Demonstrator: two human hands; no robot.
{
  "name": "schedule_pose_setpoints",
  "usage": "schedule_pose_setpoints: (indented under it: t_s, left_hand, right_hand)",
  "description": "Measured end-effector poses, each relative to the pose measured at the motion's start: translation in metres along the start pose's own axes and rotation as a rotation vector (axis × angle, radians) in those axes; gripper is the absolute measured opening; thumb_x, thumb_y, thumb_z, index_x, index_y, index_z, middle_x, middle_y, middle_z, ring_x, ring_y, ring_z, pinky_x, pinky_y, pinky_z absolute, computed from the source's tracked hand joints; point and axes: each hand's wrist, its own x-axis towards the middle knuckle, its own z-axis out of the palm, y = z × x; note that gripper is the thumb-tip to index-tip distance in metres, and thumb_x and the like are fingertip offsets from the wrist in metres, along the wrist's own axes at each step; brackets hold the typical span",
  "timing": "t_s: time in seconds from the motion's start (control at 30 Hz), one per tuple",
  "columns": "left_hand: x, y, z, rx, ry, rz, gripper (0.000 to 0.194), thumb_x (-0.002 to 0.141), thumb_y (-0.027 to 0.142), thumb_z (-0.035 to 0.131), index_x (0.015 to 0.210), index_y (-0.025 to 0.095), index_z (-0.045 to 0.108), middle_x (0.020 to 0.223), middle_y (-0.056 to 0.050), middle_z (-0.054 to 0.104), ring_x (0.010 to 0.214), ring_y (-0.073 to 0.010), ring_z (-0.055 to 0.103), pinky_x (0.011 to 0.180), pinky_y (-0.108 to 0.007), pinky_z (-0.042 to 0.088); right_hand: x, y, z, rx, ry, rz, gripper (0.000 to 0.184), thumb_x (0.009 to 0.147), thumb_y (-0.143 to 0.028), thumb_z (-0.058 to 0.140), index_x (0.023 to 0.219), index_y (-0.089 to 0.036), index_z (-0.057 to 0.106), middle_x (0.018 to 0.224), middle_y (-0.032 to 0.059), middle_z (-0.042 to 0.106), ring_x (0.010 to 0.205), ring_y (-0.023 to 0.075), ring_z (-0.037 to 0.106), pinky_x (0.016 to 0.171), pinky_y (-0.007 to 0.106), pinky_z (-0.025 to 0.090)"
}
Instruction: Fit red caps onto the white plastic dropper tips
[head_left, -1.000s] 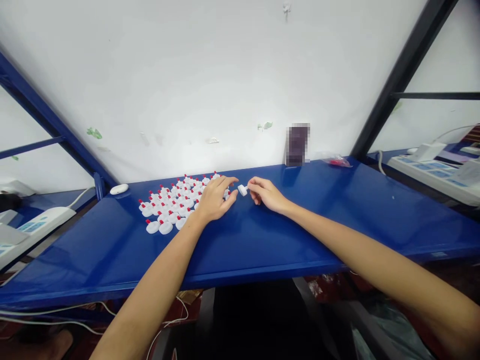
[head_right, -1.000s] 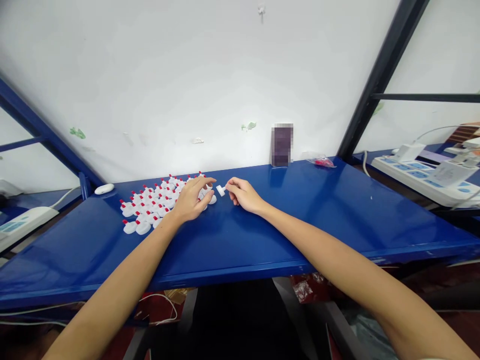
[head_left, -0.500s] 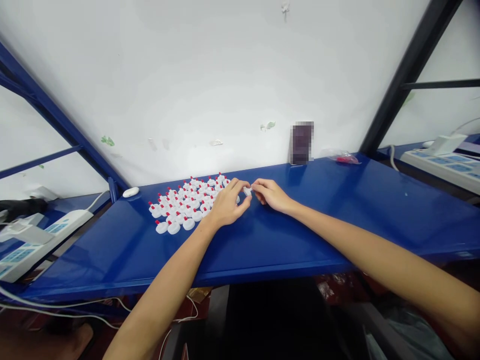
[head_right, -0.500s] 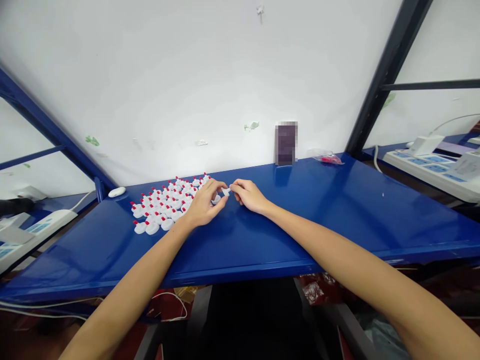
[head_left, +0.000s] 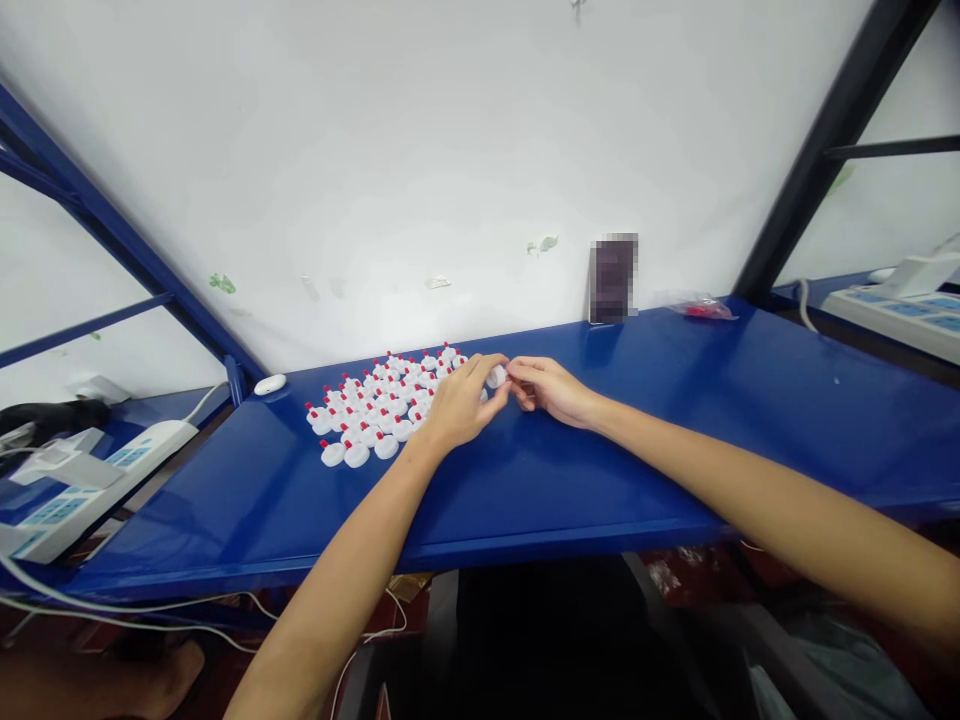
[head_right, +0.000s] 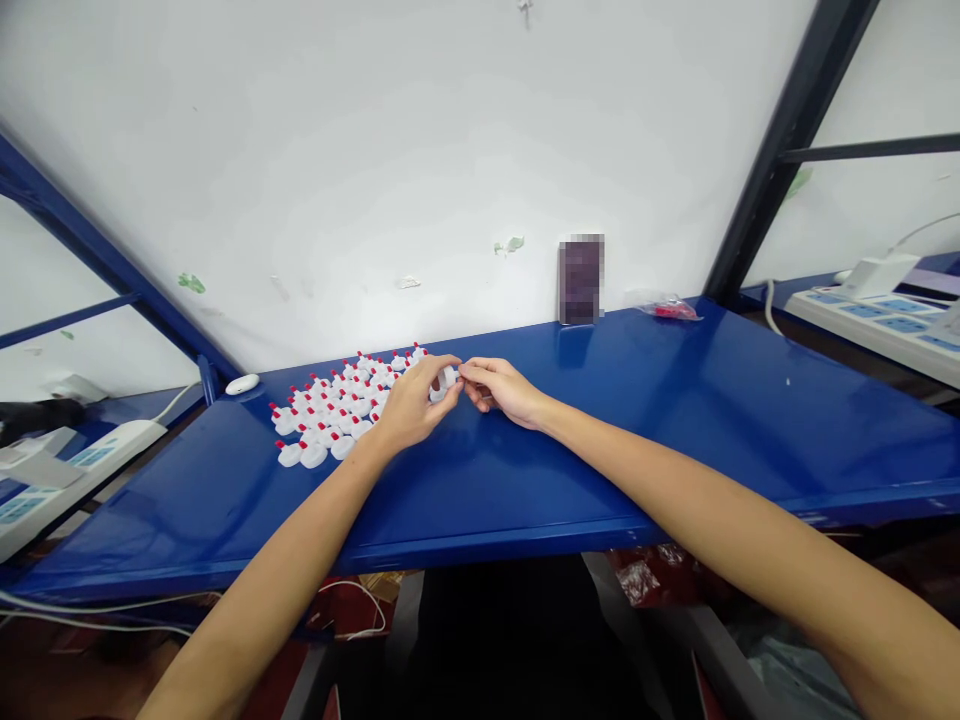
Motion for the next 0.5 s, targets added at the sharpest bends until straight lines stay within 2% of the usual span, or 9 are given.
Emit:
schedule_pose_setpoints:
  t_s: [0.13,0.33,0.5]
  left_hand:
    - [-0.0003,-0.0015,0.0001,-0.023,-0.001,-0.026,0.035,0.097,0.032,0.049,0.129,0.019,0.050,0.121,-0.010,0.064,0.100,-0.0194,0.063,0.090,-0.032,0.048]
    - [0.0007,0.0004,-0.0020,-0.050,-0.010,-0.003,0.033,0.099,0.030,0.045,0.129,0.019,0.051,0.123,-0.011,0.062,0.110,-0.0215,0.061,0.094,-0.035,0.049]
    - [0.0008,-0.0003,-0.0008,-0.093,-0.042,0.018,0.036,0.100,0.030,0.043,0.134,0.022,0.049,0.130,-0.011,0.058,0.116,-0.0223,0.058,0.094,-0.036,0.051]
  right_hand:
    - [-0.0013,-0.0019,0.0026,0.010,-0.015,0.016,0.033,0.081,-0.047,0.068,0.072,-0.018,0.055,0.056,-0.0043,0.050,0.049,0.0089,0.043,0.047,0.023,0.032]
    - [-0.0007,-0.0015,0.0029,-0.008,-0.020,0.081,0.036,0.087,-0.051,0.057,0.076,-0.017,0.058,0.057,-0.0010,0.053,0.049,0.0105,0.045,0.046,0.023,0.032]
    - [0.0023,0.0037,-0.0016,-0.054,0.009,0.019,0.040,0.086,-0.055,0.058,0.071,-0.019,0.053,0.054,-0.0034,0.048,0.046,0.0092,0.039,0.044,0.022,0.029]
